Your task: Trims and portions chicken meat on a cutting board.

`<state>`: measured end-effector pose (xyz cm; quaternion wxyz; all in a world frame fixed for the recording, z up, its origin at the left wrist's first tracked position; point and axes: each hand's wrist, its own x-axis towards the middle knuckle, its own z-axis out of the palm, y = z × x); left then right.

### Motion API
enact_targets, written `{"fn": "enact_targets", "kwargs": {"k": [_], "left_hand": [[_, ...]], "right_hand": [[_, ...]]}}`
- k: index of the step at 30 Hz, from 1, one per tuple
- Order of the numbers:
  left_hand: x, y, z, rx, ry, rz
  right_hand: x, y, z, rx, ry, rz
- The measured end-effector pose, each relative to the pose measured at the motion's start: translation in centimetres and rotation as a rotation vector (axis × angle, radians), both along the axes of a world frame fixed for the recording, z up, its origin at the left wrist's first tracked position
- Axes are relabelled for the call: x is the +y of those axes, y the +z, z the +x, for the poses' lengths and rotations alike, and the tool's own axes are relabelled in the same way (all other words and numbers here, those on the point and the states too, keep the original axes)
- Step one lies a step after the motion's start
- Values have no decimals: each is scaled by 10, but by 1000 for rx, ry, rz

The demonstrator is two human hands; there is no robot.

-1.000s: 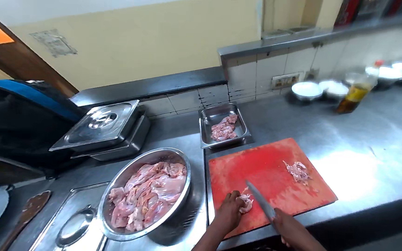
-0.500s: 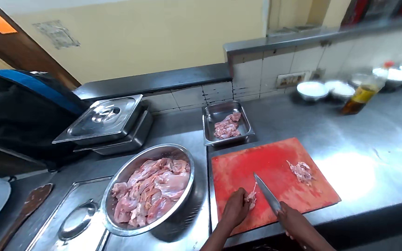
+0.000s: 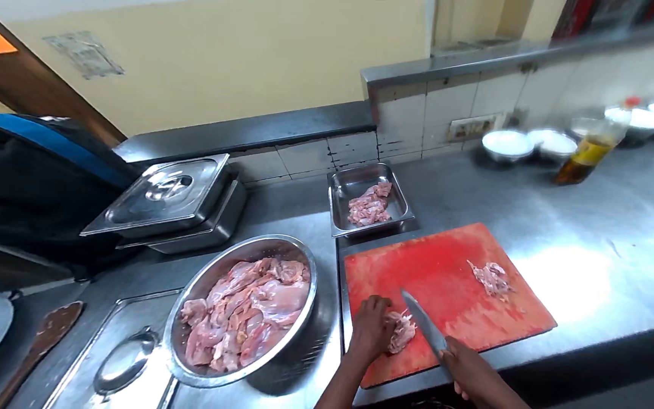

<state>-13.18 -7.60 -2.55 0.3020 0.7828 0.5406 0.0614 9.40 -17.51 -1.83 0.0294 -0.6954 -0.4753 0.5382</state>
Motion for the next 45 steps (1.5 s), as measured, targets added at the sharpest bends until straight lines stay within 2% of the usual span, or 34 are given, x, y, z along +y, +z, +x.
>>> {"fn": "enact_targets", "kwargs": {"k": [2, 4, 7, 9, 12, 14, 17, 20, 23, 26, 29, 33, 38, 42, 45], "left_hand": [[2, -11, 2, -49, -131, 24], [-2, -18, 0, -74, -97, 72], [-15, -26, -1, -56, 9, 129], [-21, -28, 1, -48, 12, 121], [-23, -26, 2, -50, 25, 112], [-26, -29, 1, -122, 45, 194], [-32, -37, 3, -271, 5, 315], [-32, -37, 3, -219, -63, 238], [-31, -34, 4, -202, -67, 215], [-30, -31, 2, -206, -63, 194], [-26, -27, 3, -169, -91, 164], [-18, -14, 6, -60, -159, 50], [-17, -6, 12, -63, -168, 14], [-17, -4, 13, -59, -158, -7], [-14, -1, 15, -43, -144, -31]], "right_hand": [[8, 2, 7, -61, -60, 33], [11, 9, 9, -101, -57, 61], [-2, 18, -1, -111, 96, 66], [-9, 15, -8, -114, 172, 28], [-3, 10, -4, -166, 94, 60], [0, 16, -1, -182, 74, 79], [-10, 22, -7, -120, 173, 65], [-10, 9, -3, -140, 146, 55], [4, 17, 7, -249, 55, 93], [-2, 34, -1, -269, 141, 127], [-22, 34, -15, -269, 250, 92], [-36, 44, -24, -294, 271, 99], [-45, 50, -36, -332, 295, 34], [-32, 47, -53, -372, 285, -37], [-3, 38, -68, -388, 288, -29]]}}
